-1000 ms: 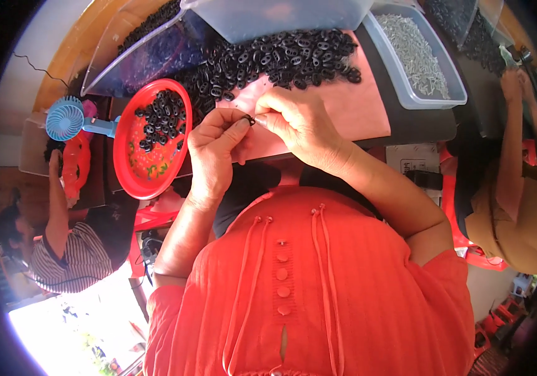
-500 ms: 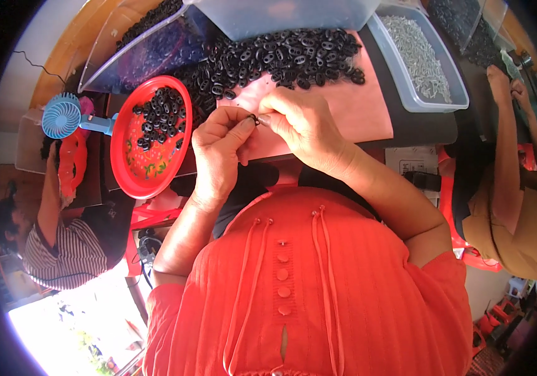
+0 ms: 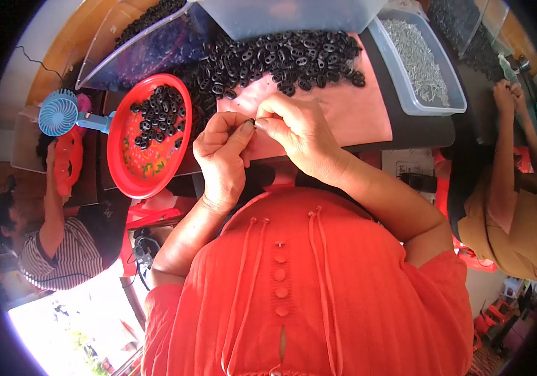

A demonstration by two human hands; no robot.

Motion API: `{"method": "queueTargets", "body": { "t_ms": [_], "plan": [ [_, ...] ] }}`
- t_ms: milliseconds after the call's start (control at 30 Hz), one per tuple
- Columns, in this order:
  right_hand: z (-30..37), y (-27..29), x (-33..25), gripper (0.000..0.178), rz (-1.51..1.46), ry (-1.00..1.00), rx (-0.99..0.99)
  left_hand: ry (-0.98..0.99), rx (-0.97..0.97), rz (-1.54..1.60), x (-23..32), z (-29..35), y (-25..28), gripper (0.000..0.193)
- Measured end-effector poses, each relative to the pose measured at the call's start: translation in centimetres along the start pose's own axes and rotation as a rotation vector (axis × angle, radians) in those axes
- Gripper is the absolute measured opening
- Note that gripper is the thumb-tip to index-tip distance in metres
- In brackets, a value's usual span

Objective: The person assembles plastic cord locks by picking up small internal pieces and plastic toggle housings by hand, fitting them together, and placing the assembled components onto the work surface.

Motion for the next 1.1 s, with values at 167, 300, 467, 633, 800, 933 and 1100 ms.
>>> {"method": "queueTargets", "body": {
  "t_ms": [167, 300, 467, 633, 800, 933, 1100],
  "plan": [
    [0.3, 0.0, 0.0, 0.007, 0.013, -0.014, 0.012, 0.016, -0.017, 0.086, -0.1, -0.1, 0.0, 0.003],
    [0.2, 0.0, -0.1, 0.008, 0.054, 0.04, 0.015, 0.031, -0.014, 0.122, 0.0, 0.0, -0.1, 0.003],
    [-0.3, -0.2, 0.1, 0.009, 0.033, 0.021, -0.004, -0.014, -0.004, 0.112, -0.3, -0.1, -0.1, 0.002],
    [-0.5, -0.5, 0.3, 0.011, 0.019, 0.105, 0.029, -0.097, 0.016, -0.048, -0.1, -0.2, 0.2, 0.0],
    [0.0, 0.4, 0.2, 0.008, -0.028, 0.031, 0.013, 0.055, -0.04, 0.22, 0.0, 0.1, 0.1, 0.008],
    [-0.2, 1.3, -0.1, 0.008, -0.002, 0.128, 0.007, 0.186, -0.094, 0.244, 0.9, -0.3, 0.8, 0.018],
    [-0.4, 1.6, -0.7, 0.008, 0.042, 0.248, 0.022, 0.346, -0.256, 0.287, 0.9, -1.1, 0.8, 0.016]
  ]
}}
Point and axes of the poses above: each hand's wrist, its own z-axis away from the middle knuckle, its own y-axis out of the back of the hand, x = y × z, the point moved 4 cm from there along -z, towards the middle knuckle, and after that the axes turned 1 degree about z, right-handed, at the moved point
